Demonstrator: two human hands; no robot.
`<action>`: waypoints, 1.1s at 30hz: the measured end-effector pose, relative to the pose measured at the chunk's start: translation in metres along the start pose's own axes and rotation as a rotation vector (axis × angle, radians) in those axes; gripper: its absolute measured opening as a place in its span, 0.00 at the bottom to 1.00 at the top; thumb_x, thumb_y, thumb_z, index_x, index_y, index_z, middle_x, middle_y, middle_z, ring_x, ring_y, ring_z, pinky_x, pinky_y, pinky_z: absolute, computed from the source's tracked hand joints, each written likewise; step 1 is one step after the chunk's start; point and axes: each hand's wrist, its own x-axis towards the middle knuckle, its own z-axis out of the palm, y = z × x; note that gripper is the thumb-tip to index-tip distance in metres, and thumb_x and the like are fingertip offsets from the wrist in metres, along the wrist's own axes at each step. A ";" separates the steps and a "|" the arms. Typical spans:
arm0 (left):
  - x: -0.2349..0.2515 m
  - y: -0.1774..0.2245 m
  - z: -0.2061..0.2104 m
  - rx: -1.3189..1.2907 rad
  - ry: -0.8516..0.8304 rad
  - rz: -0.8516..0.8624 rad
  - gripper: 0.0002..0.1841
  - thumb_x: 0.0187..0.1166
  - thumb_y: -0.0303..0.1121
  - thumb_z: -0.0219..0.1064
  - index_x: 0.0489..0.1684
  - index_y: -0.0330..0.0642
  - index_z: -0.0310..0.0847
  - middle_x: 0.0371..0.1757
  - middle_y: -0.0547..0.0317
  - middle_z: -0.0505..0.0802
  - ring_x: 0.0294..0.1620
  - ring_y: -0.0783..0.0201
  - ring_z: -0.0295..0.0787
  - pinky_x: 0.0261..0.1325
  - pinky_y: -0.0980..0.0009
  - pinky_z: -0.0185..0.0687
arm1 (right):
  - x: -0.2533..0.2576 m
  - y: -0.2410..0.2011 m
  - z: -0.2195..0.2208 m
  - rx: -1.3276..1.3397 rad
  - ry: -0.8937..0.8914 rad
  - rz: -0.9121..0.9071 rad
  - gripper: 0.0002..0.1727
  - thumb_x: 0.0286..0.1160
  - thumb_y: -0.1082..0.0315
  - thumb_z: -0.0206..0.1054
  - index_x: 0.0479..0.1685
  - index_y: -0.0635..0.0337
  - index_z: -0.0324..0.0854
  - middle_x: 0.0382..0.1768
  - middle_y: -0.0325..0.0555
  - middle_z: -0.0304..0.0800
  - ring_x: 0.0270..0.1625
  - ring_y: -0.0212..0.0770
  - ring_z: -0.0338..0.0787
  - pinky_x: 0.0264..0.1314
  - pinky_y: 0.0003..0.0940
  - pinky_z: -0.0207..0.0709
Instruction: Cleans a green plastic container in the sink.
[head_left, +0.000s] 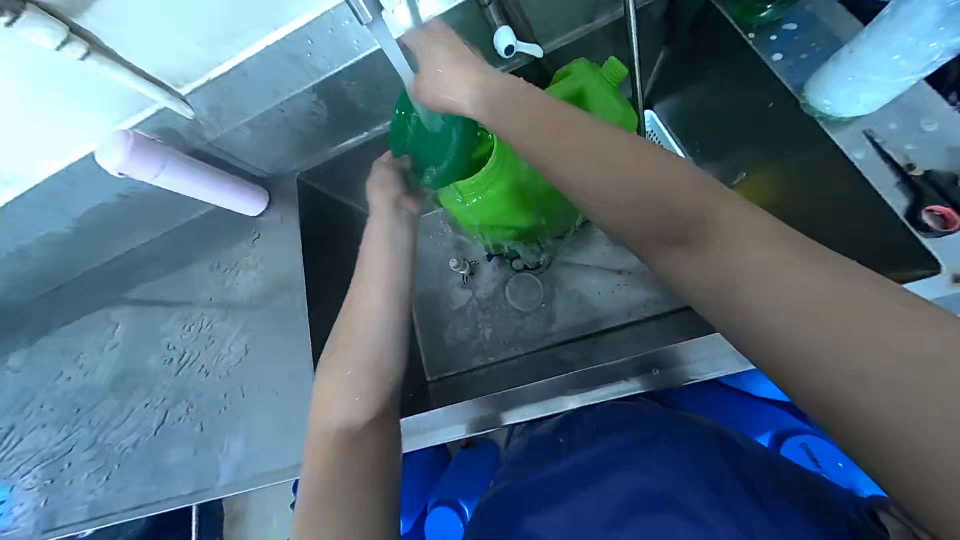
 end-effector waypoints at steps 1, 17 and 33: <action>0.004 -0.005 0.010 0.019 -0.025 -0.009 0.16 0.88 0.25 0.49 0.71 0.41 0.69 0.49 0.54 0.85 0.44 0.64 0.85 0.48 0.64 0.85 | -0.019 -0.009 -0.006 -0.025 0.133 -0.079 0.27 0.81 0.69 0.59 0.81 0.57 0.75 0.78 0.55 0.78 0.82 0.54 0.75 0.81 0.57 0.65; -0.007 0.085 0.040 1.790 -0.537 1.158 0.13 0.79 0.17 0.58 0.56 0.29 0.84 0.54 0.28 0.87 0.56 0.27 0.87 0.49 0.36 0.81 | -0.108 0.272 0.335 -0.024 -0.715 0.514 0.37 0.87 0.61 0.61 0.88 0.75 0.56 0.90 0.74 0.52 0.93 0.70 0.51 0.92 0.65 0.46; 0.026 -0.031 -0.285 1.352 0.358 0.523 0.23 0.74 0.22 0.66 0.68 0.21 0.79 0.78 0.10 0.69 0.81 0.13 0.61 0.82 0.25 0.54 | -0.056 0.050 0.061 0.166 -0.178 -0.345 0.13 0.71 0.73 0.76 0.50 0.73 0.85 0.61 0.66 0.85 0.64 0.58 0.87 0.66 0.52 0.81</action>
